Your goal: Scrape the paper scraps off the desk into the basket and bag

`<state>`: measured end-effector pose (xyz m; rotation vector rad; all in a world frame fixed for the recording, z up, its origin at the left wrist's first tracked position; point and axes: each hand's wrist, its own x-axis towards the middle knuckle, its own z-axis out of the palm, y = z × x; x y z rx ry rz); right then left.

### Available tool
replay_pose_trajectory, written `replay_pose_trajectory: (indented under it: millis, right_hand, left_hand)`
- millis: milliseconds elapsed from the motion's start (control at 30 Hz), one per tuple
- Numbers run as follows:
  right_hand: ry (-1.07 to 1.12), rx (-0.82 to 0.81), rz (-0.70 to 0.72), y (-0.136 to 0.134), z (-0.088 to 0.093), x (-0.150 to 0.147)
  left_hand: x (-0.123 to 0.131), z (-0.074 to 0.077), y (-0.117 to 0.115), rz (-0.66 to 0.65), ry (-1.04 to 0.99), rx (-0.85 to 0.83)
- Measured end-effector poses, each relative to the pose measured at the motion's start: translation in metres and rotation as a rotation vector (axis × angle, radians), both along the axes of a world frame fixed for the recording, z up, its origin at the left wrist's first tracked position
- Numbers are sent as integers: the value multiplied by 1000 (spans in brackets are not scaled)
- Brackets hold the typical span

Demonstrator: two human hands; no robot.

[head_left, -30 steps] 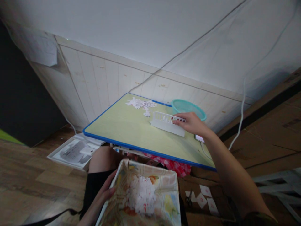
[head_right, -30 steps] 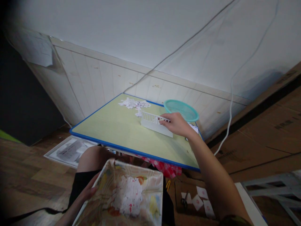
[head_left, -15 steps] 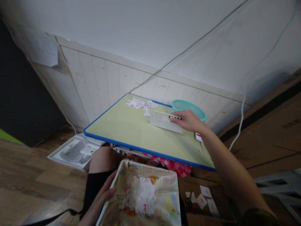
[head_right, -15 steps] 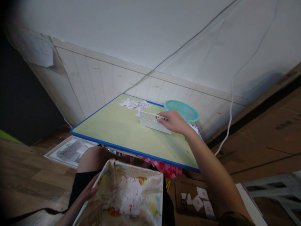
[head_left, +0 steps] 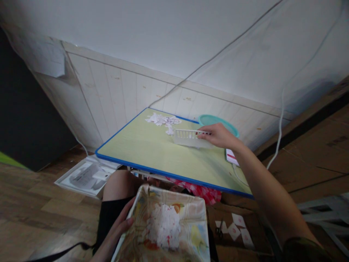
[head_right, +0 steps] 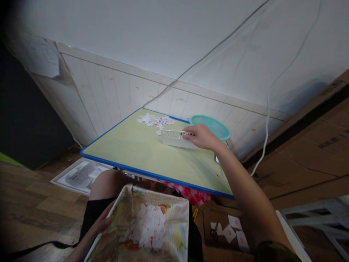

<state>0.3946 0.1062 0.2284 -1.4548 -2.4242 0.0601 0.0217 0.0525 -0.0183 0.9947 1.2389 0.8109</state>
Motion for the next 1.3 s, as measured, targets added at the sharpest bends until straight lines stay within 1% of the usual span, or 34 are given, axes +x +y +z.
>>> replay_pose_trajectory:
  millis: [67,100,167,300,400,467,533,600,700,800,867,933,1000,1100,1200,1300]
  right_hand:
    - [27,-39,-15,-5,8,6]
    - [44,-40,-30,-6,11,9]
    - [67,-4,-59,-6,11,14]
    - [60,43,-74,4,-2,19]
    - [46,25,-74,7,-8,21]
    - [40,-9,-72,5,-5,23]
    - [49,-52,-77,1,0,24]
    - [74,-63,-83,-1,3,23]
    - [91,-22,-70,1,0,20]
    - [69,-22,-46,2,-4,17]
    - [51,-54,-41,0,-2,19]
    - [26,-99,-42,-4,5,22]
    - [1,-126,-45,-9,13,24]
    - [-17,-87,-59,-15,19,22]
    - [-4,-18,-78,-23,14,13]
    - [22,48,-124,-39,0,2]
  left_hand:
    - [-2,-3,19,22,11,60]
    - [-4,-5,24,29,11,75]
    - [-6,-9,26,36,13,74]
    - [-8,-14,20,36,-16,71]
    - [-6,-12,24,52,-35,69]
    - [-3,-7,27,60,-12,62]
    - [0,-2,26,71,11,56]
    - [2,3,14,78,15,20]
    - [4,4,-26,71,-35,-76]
    - [3,1,-66,60,-214,-46]
    - [2,2,-80,54,-259,-28]
    - [2,4,-83,48,-266,-27]
    - [2,7,-81,42,-267,-28]
    - [2,11,-78,38,-252,-27]
    - [3,15,-80,33,-235,-16]
    - [5,19,-82,30,-233,7]
